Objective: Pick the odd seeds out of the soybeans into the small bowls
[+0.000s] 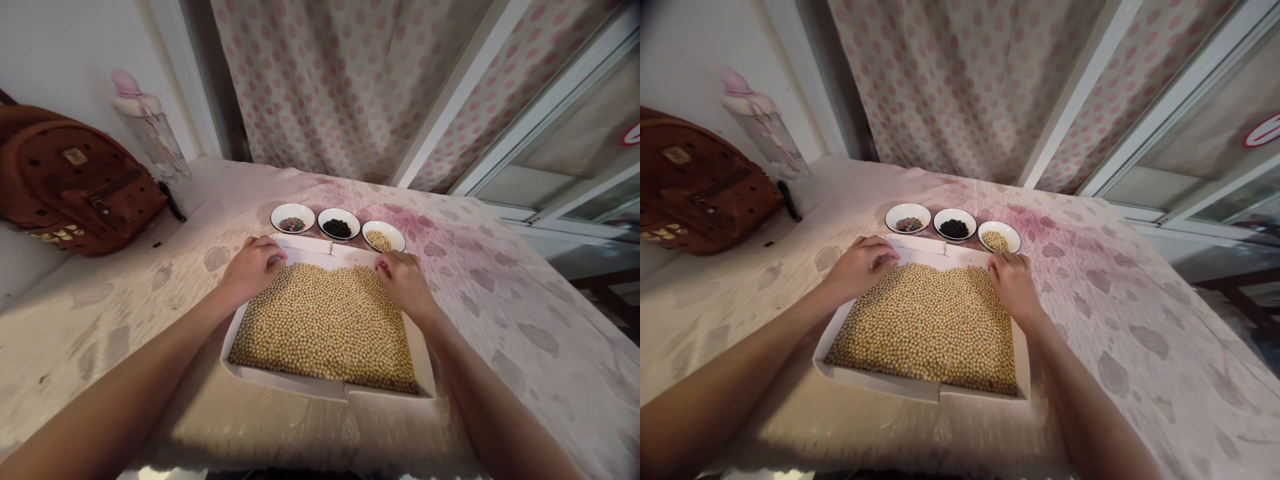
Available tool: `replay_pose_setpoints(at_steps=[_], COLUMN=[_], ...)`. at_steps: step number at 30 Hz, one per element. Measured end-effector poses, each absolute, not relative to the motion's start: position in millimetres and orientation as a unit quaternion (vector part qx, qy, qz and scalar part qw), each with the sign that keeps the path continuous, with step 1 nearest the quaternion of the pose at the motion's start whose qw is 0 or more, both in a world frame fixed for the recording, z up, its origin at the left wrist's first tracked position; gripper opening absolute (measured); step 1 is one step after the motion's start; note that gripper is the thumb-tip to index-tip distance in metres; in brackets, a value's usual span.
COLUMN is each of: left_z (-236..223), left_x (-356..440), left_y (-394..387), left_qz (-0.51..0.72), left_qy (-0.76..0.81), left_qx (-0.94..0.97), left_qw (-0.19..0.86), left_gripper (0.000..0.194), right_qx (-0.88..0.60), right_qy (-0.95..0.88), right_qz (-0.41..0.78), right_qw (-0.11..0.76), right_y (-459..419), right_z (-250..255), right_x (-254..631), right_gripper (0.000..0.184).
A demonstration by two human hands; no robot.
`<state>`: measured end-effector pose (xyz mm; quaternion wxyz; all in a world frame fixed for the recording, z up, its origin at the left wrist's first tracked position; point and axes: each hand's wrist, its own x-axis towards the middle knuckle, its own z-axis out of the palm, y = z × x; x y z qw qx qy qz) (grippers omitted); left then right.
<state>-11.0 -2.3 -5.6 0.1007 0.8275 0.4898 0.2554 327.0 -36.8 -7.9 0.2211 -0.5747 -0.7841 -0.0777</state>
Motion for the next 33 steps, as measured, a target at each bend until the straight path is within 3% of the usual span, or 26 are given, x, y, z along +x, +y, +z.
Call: replay_pose_setpoints(at_steps=[6,12,16,19,28,33], left_z=[-4.2,-3.4,-5.4,-6.9,-8.5,-9.1], left_x=[-10.4,-10.1,-11.0,-11.6,-12.5,-12.9], left_y=[-2.6,-2.4,-2.3,-1.9,-0.3,-0.9], left_qz=[0.256,0.256,0.256,0.260,0.261,0.263], left_qy=[0.484,0.484,0.490,0.492,0.479,0.485], left_qx=[0.831,0.831,0.827,0.824,0.833,0.829], left_qw=[0.100,0.096,0.104,0.109,0.092,0.094], left_gripper=[0.019,0.019,0.018,0.017,0.016,0.017], right_qx=[-0.611,-0.645,-0.620,-0.591,-0.592,-0.597], right_qy=[-0.693,-0.631,-0.643,-0.691,-0.776,-0.782], right_qz=[-0.072,0.008,-0.020,-0.024,-0.078,-0.090], right_qw=[0.375,0.432,0.449,0.416,0.204,0.154], right_y=[-20.5,-10.1,-17.7,-24.9,-38.4,-39.1], right_z=[-4.3,-11.0,-5.9,-1.8,-2.3,-4.0], right_x=[338.3,351.5,348.4,342.4,335.1,331.2], right_gripper=[0.009,0.011,0.018,0.019,0.019,0.018])
